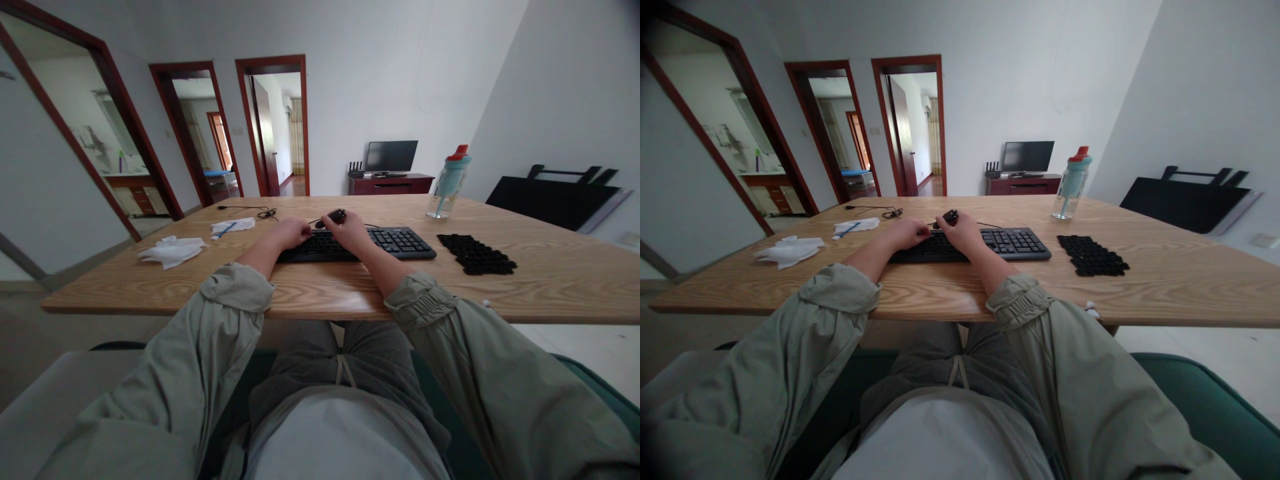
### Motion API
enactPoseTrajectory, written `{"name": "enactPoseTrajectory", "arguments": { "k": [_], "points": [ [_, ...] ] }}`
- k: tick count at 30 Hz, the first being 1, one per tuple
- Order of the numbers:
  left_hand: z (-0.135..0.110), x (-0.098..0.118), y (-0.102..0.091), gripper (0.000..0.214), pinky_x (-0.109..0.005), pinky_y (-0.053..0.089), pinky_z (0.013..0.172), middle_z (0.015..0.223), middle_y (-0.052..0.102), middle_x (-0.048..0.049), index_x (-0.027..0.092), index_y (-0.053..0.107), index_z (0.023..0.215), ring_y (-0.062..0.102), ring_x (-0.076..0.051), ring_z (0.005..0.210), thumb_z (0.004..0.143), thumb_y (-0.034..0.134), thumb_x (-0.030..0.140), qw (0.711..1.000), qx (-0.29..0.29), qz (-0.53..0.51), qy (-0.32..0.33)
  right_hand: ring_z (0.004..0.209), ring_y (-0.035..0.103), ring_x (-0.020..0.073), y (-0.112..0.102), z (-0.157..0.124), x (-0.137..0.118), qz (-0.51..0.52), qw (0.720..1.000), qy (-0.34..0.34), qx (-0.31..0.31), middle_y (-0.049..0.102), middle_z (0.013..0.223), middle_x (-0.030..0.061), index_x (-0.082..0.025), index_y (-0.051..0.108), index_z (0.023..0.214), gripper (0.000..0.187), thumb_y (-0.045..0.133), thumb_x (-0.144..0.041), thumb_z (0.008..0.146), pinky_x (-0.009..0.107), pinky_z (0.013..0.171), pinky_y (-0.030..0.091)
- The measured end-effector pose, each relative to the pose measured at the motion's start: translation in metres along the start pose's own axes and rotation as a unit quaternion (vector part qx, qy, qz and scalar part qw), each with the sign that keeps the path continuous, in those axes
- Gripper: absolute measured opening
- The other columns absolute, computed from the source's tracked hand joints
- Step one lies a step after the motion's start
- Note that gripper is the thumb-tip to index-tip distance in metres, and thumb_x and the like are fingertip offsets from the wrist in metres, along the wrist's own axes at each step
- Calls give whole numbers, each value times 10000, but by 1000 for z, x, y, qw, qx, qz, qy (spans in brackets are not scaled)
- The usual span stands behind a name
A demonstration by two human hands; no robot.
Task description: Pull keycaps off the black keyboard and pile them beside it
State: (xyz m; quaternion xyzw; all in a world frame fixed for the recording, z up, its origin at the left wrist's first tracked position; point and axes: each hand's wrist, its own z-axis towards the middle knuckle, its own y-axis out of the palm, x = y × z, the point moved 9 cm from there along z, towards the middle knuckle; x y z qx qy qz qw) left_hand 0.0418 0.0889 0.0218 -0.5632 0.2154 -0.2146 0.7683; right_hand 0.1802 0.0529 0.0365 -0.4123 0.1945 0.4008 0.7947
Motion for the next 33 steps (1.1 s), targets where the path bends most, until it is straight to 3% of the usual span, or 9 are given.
{"name": "enactPoseTrajectory", "arguments": {
  "k": [8, 17, 23, 26, 30, 33],
  "points": [
    [1, 1, 1, 244, -276, 444, 789, 973, 730, -51, 263, 749, 931, 642, -199, 898, 838, 527, 303, 1000, 8, 2, 10, 483, 584, 93, 12, 1, 12, 148, 985, 45, -74, 690, 752, 24, -156, 674, 981, 277, 623, -388, 837, 178, 398, 380],
    [-1, 4, 0, 261, -282, 443, 772, 985, 725, -54, 269, 741, 936, 640, -207, 904, 848, 511, 356, 1000, 13, 17, 2, 501, 608, 97, 13, -2, 9, 177, 979, 56, -88, 693, 770, 26, -162, 643, 1048, 271, 657, -319, 828, 160, 367, 393],
    [-1, -1, -1, 252, -296, 444, 750, 924, 715, -60, 260, 732, 913, 640, -220, 884, 838, 536, 399, 999, 14, 33, -37, 547, 634, 98, 15, -3, 19, 227, 960, 133, -99, 719, 887, 48, -174, 633, 1117, 325, 670, -231, 800, 153, 375, 403],
    [-3, 1, -16, 262, -328, 453, 810, 936, 695, -80, 223, 705, 897, 622, -246, 929, 804, 596, 443, 996, 72, 25, -37, 551, 627, 89, 14, -2, 21, 244, 953, 151, -96, 723, 898, 45, -180, 636, 1119, 331, 665, -211, 791, 146, 378, 390],
    [-2, 15, -44, 395, -378, 400, 989, 1173, 638, -105, 194, 639, 1103, 534, -275, 1148, 785, 638, 429, 982, 188, -8, 9, 540, 607, 83, 15, 1, 21, 250, 952, 148, -100, 713, 838, 30, -181, 648, 1105, 331, 670, -208, 776, 146, 393, 381],
    [14, 23, -35, 443, -377, 387, 1008, 1195, 643, -97, 207, 618, 1184, 540, -271, 1152, 810, 619, 445, 990, 133, -17, 31, 538, 584, 80, 16, 5, 23, 237, 956, 139, -102, 697, 778, 18, -183, 666, 1085, 320, 669, -207, 767, 150, 411, 378]
  ]
}}
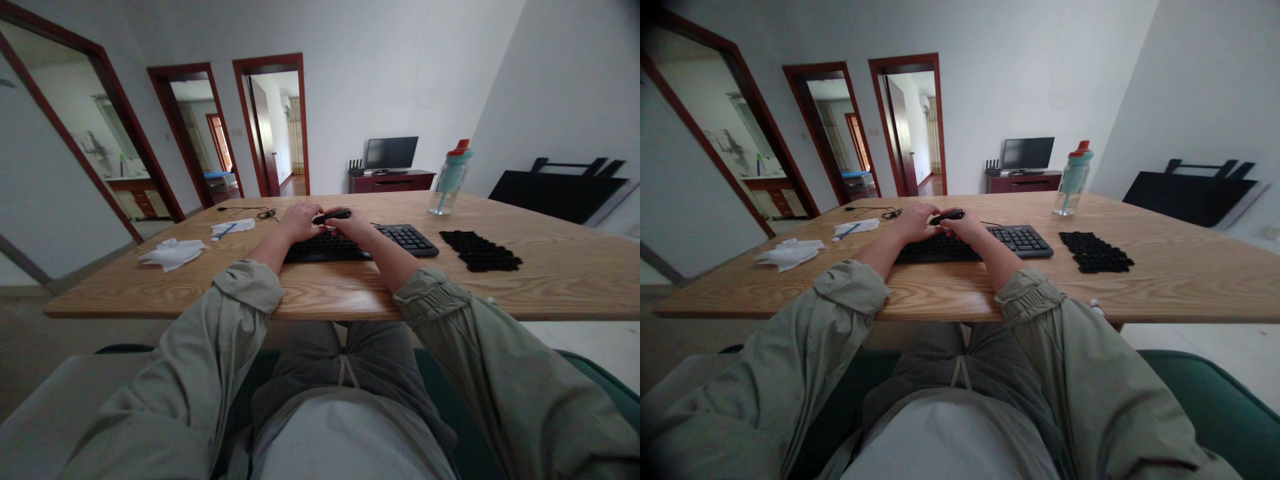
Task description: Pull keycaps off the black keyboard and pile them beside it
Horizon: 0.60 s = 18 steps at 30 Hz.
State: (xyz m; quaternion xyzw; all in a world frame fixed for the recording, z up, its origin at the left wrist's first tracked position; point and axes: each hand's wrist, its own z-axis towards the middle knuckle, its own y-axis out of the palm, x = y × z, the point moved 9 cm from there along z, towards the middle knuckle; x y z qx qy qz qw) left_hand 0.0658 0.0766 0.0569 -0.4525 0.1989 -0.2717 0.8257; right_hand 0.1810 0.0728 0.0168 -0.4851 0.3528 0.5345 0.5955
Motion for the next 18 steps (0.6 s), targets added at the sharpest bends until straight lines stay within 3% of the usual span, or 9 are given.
{"name": "enactPoseTrajectory", "arguments": {
  "k": [4, 10, 13, 18],
  "points": [
    [12, -4, 23, 399, -352, 421, 944, 1162, 675, -84, 254, 610, 1230, 596, -268, 1095, 868, 546, 410, 997, -77, 16, -15, 533, 545, 83, -4, 4, 0, -52, 998, -24, 20, 678, 726, 0, -179, 672, 1072, 320, 672, -234, 757, 177, 463, 409],
    [11, -19, 31, 351, -337, 461, 842, 1077, 691, -105, 217, 600, 1181, 636, -250, 970, 892, 509, 393, 996, -61, -12, -68, 633, 582, 127, -13, 7, 3, -193, 977, -70, 60, 696, 797, 31, -155, 683, 1042, 288, 603, -233, 776, 246, 637, 480],
    [8, -24, 31, 312, -361, 456, 851, 1042, 693, -112, 216, 591, 1159, 641, -253, 952, 899, 491, 356, 993, -38, -15, -108, 753, 622, 169, -11, 5, 4, -291, 948, -102, 75, 707, 858, 59, -162, 703, 968, 233, 595, -241, 778, 279, 728, 481],
    [8, -28, 29, 278, -396, 457, 859, 1033, 699, -118, 224, 586, 1123, 646, -283, 978, 878, 506, 330, 987, -15, 28, -157, 851, 638, 221, 18, -2, 4, -434, 887, -160, -3, 717, 920, 85, -198, 749, 909, 229, 553, -235, 796, 319, 810, 472]
  ]
}}
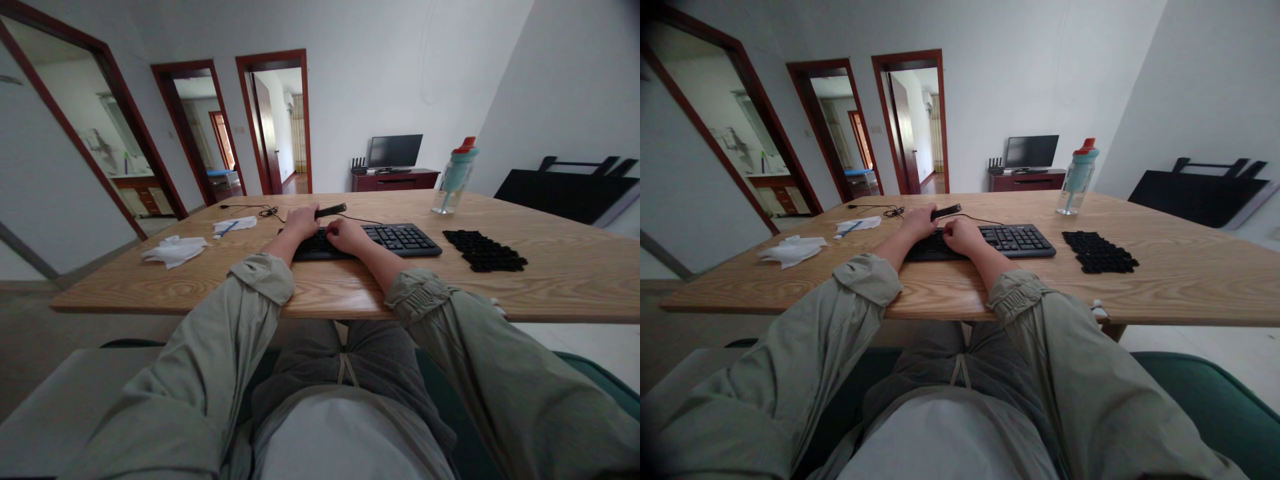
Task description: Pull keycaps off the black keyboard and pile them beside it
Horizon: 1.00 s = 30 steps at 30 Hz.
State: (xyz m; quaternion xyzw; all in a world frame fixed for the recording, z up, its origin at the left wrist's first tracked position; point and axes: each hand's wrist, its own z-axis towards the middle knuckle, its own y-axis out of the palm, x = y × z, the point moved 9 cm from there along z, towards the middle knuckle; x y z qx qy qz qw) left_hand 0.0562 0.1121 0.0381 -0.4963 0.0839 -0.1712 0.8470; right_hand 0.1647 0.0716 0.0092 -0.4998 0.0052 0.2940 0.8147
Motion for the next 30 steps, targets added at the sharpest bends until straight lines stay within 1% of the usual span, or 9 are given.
{"name": "enactPoseTrajectory", "arguments": {
  "k": [3, 6, 8, 11, 16, 20, 24, 27, 30],
  "points": [
    [2, -2, 0, 268, -389, 460, 864, 1009, 703, -112, 225, 584, 1113, 647, -278, 983, 861, 522, 292, 1000, -5, -2, -18, 1000, 621, 260, 6, -1, -11, -54, 998, -37, -22, 702, 1053, 103, -221, 750, 1056, 326, 539, -244, 809, 352, 906, 451],
    [3, -4, -1, 273, -385, 463, 861, 1004, 702, -112, 223, 582, 1112, 646, -280, 983, 852, 532, 291, 1000, -4, -8, -22, 1112, 578, 295, 11, 1, -13, -84, 995, -40, -41, 665, 1189, 97, -264, 700, 1199, 408, 511, -269, 838, 409, 971, 420],
    [3, -4, -2, 264, -380, 465, 855, 1001, 702, -111, 221, 584, 1102, 646, -279, 982, 856, 526, 299, 1000, -5, -10, -23, 1154, 552, 309, 14, 1, -14, -99, 993, -37, -56, 640, 1256, 83, -281, 680, 1233, 425, 493, -272, 851, 442, 996, 398],
    [3, -6, -1, 260, -367, 465, 857, 1015, 700, -104, 225, 584, 1099, 645, -270, 987, 863, 523, 315, 999, -11, -12, -36, 1198, 513, 318, 16, 1, -17, -120, 990, -39, -70, 625, 1301, 55, -287, 688, 1216, 415, 480, -264, 857, 471, 1029, 362],
    [2, -7, -1, 287, -351, 460, 863, 1052, 694, -95, 244, 580, 1128, 638, -262, 1012, 860, 530, 336, 999, -14, -10, -50, 1216, 487, 317, 17, 0, -22, -135, 987, -44, -80, 629, 1306, 18, -305, 698, 1195, 416, 454, -253, 862, 503, 1046, 325],
    [3, -5, -1, 307, -354, 462, 858, 1062, 693, -97, 246, 588, 1129, 636, -267, 1018, 854, 539, 373, 999, -15, -8, -50, 1224, 478, 314, 18, 1, -20, -136, 987, -32, -82, 625, 1316, 22, -285, 689, 1211, 417, 459, -277, 862, 494, 1048, 323],
    [2, -6, -1, 305, -368, 462, 857, 1038, 697, -102, 238, 604, 1101, 639, -276, 1006, 854, 534, 402, 999, -12, -9, -41, 1224, 473, 326, 18, 0, -22, -141, 986, -41, -81, 636, 1298, 23, -304, 691, 1200, 418, 454, -263, 858, 525, 1023, 326],
    [1, -7, -1, 301, -383, 460, 865, 1034, 698, -112, 229, 616, 1088, 641, -282, 1002, 872, 503, 406, 999, -10, -10, -40, 1209, 486, 329, 17, -1, -26, -139, 986, -48, -78, 643, 1286, 23, -313, 678, 1213, 427, 456, -255, 853, 526, 1001, 339],
    [1, -6, -1, 312, -389, 460, 872, 1045, 697, -116, 226, 624, 1087, 638, -284, 1010, 873, 502, 418, 999, -13, -9, -39, 1183, 507, 330, 17, -2, -29, -151, 984, -43, -78, 669, 1229, 52, -313, 678, 1202, 418, 460, -256, 850, 515, 971, 354]
  ]
}}
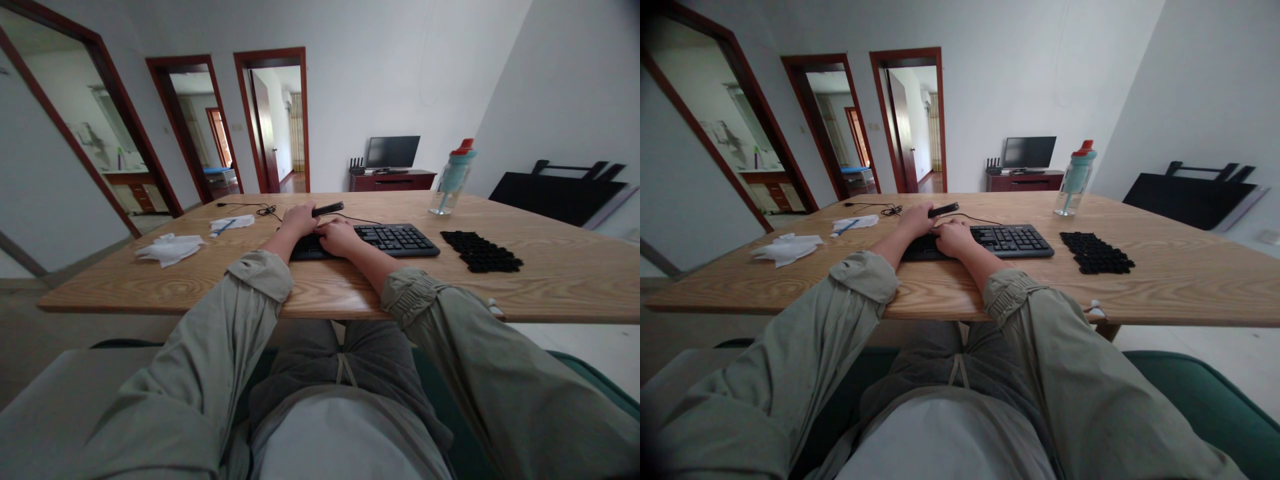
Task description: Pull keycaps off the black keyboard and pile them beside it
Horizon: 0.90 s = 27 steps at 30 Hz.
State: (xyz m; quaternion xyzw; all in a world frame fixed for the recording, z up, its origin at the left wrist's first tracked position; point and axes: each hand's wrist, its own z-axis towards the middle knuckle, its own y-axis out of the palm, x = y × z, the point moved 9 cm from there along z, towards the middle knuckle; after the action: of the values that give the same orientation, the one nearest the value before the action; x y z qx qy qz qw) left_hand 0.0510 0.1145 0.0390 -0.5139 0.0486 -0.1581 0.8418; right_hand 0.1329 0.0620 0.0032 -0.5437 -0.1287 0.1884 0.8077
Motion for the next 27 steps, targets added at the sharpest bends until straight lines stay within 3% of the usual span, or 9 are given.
{"name": "enactPoseTrajectory", "arguments": {
  "k": [8, 15, 22, 27],
  "points": [
    [1, 2, 0, 312, -395, 464, 876, 1057, 699, -117, 238, 634, 1106, 635, -290, 1028, 871, 496, 390, 1000, -7, 3, -2, 1105, 558, 300, -5, 13, -2, -33, 999, -4, 26, 700, 1061, 146, -173, 729, 984, 291, 483, -239, 845, 453, 961, 347],
    [2, -8, 3, 311, -378, 472, 865, 1095, 697, -109, 246, 633, 1112, 638, -277, 1036, 880, 480, 385, 1000, -8, 4, -9, 1056, 580, 261, -8, 22, 19, 36, 996, 11, 79, 713, 1037, 64, -243, 713, 1007, 241, 534, -287, 850, 405, 931, 381],
    [4, -8, 6, 351, -400, 463, 888, 1088, 693, -110, 252, 633, 1111, 630, -283, 1038, 878, 474, 461, 1000, -5, 4, 0, 1087, 573, 275, 2, 32, 35, 42, 994, 79, 57, 704, 1065, 89, -268, 750, 988, 284, 563, -448, 873, 426, 950, 387],
    [5, -9, 8, 341, -410, 460, 896, 1097, 688, -116, 247, 630, 1115, 627, -285, 1047, 883, 464, 433, 1000, -12, -3, -8, 1081, 572, 279, 1, 33, 37, 37, 993, 90, 61, 709, 1036, 92, -270, 755, 972, 290, 580, -474, 865, 434, 953, 388]
  ]
}}
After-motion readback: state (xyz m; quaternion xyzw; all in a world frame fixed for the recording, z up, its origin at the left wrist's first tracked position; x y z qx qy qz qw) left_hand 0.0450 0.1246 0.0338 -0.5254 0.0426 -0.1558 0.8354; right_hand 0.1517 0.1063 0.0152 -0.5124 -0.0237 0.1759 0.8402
